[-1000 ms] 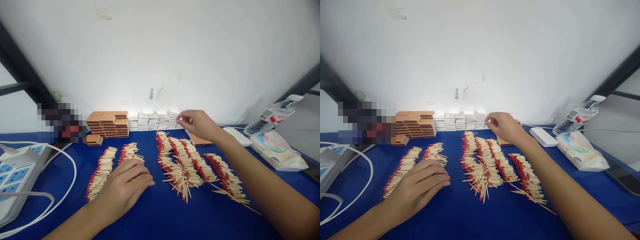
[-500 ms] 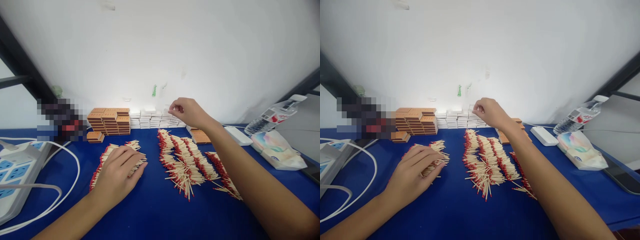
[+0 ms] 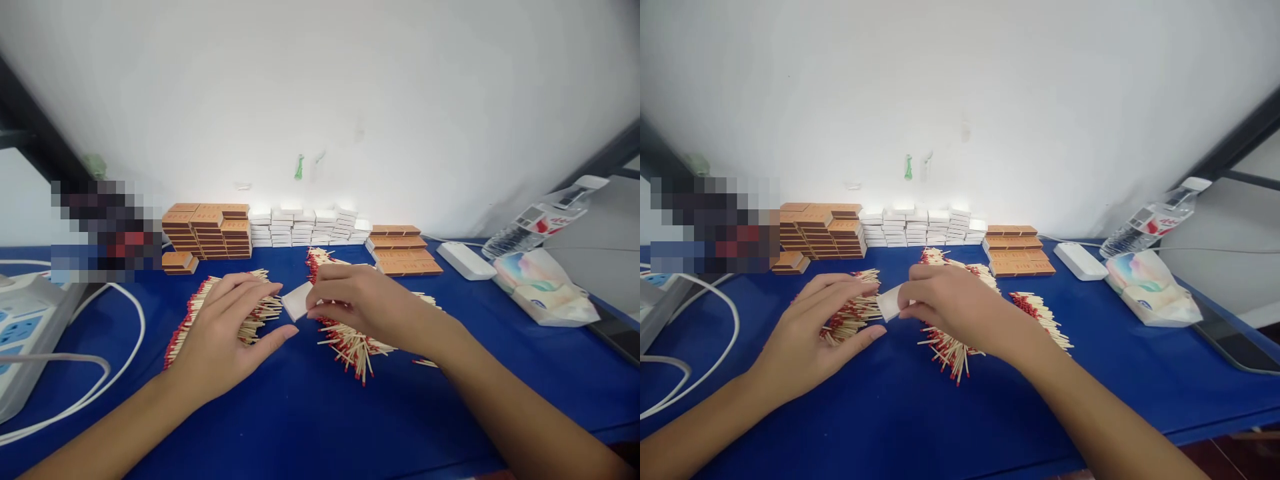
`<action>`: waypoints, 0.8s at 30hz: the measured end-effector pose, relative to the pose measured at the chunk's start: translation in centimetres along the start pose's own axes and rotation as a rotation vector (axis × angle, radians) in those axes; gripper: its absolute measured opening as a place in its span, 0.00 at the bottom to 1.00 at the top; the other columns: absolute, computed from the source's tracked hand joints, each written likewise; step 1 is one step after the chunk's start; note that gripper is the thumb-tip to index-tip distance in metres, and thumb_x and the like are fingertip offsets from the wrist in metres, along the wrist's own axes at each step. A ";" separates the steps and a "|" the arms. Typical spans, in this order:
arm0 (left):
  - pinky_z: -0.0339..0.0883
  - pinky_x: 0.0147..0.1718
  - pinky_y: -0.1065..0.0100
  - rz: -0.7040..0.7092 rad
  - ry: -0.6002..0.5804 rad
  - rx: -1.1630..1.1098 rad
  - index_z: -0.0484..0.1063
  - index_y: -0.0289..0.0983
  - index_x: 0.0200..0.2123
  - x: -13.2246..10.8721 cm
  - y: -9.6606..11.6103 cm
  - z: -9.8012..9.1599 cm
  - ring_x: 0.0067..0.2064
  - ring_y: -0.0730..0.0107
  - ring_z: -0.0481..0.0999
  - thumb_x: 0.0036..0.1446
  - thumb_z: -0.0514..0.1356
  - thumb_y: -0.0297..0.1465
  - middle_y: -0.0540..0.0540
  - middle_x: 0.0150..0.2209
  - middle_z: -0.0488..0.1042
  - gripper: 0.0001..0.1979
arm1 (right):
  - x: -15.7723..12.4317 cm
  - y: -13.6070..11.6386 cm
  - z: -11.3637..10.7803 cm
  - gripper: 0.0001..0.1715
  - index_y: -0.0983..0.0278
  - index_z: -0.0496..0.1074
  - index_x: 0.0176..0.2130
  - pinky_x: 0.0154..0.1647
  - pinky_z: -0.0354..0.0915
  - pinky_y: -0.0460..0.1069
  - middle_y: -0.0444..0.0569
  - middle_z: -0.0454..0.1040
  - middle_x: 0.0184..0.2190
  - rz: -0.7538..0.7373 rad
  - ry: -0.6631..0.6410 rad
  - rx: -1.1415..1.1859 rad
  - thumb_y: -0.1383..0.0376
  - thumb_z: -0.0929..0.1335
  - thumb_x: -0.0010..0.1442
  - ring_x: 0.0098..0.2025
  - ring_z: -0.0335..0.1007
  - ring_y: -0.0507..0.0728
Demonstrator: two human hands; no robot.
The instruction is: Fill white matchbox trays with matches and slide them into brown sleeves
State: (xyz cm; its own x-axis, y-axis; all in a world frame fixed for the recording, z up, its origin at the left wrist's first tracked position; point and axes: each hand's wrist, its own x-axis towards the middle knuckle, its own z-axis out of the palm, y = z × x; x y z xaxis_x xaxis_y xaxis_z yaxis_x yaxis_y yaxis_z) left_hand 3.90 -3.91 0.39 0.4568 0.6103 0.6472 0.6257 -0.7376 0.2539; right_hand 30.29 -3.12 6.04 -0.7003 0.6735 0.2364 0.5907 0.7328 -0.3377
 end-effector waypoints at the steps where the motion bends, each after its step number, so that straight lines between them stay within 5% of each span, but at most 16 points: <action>1: 0.72 0.55 0.53 0.010 0.007 -0.011 0.74 0.41 0.56 0.0 0.1 0.1 0.56 0.55 0.74 0.64 0.69 0.40 0.44 0.51 0.81 0.21 | 0.1 -0.2 0.3 0.08 0.63 0.79 0.42 0.35 0.56 0.49 0.46 0.72 0.37 -0.012 -0.009 -0.015 0.65 0.68 0.73 0.35 0.65 0.52; 12: 0.71 0.47 0.57 0.078 0.027 -0.063 0.78 0.39 0.45 0.4 -0.1 0.3 0.44 0.61 0.76 0.60 0.71 0.34 0.48 0.39 0.82 0.11 | 0.5 0.7 1.2 0.07 0.63 0.78 0.39 0.33 0.57 0.48 0.44 0.77 0.33 0.102 0.007 0.085 0.62 0.71 0.69 0.33 0.67 0.51; 17: 0.72 0.49 0.55 0.155 -0.006 -0.093 0.77 0.39 0.48 0.1 0.1 0.5 0.46 0.59 0.77 0.61 0.71 0.32 0.46 0.41 0.82 0.13 | 1.0 4.9 0.0 0.16 0.61 0.78 0.36 0.31 0.60 0.48 0.44 0.77 0.28 0.290 0.099 0.203 0.54 0.70 0.69 0.29 0.68 0.51; 24: 0.73 0.51 0.53 0.200 -0.051 -0.089 0.75 0.38 0.50 0.0 -0.3 0.7 0.48 0.57 0.77 0.62 0.70 0.32 0.44 0.43 0.82 0.14 | 4.4 11.5 0.5 0.11 0.65 0.81 0.37 0.32 0.57 0.50 0.50 0.79 0.30 0.486 0.056 -0.105 0.65 0.67 0.66 0.30 0.68 0.54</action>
State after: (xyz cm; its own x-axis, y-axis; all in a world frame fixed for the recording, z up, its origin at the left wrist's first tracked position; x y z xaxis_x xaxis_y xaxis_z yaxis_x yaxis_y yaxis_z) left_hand 4.11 -3.47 -0.21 0.5989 0.4611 0.6548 0.4621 -0.8668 0.1877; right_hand 33.83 8.20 2.76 -0.3137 0.9414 0.1237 0.8824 0.3372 -0.3281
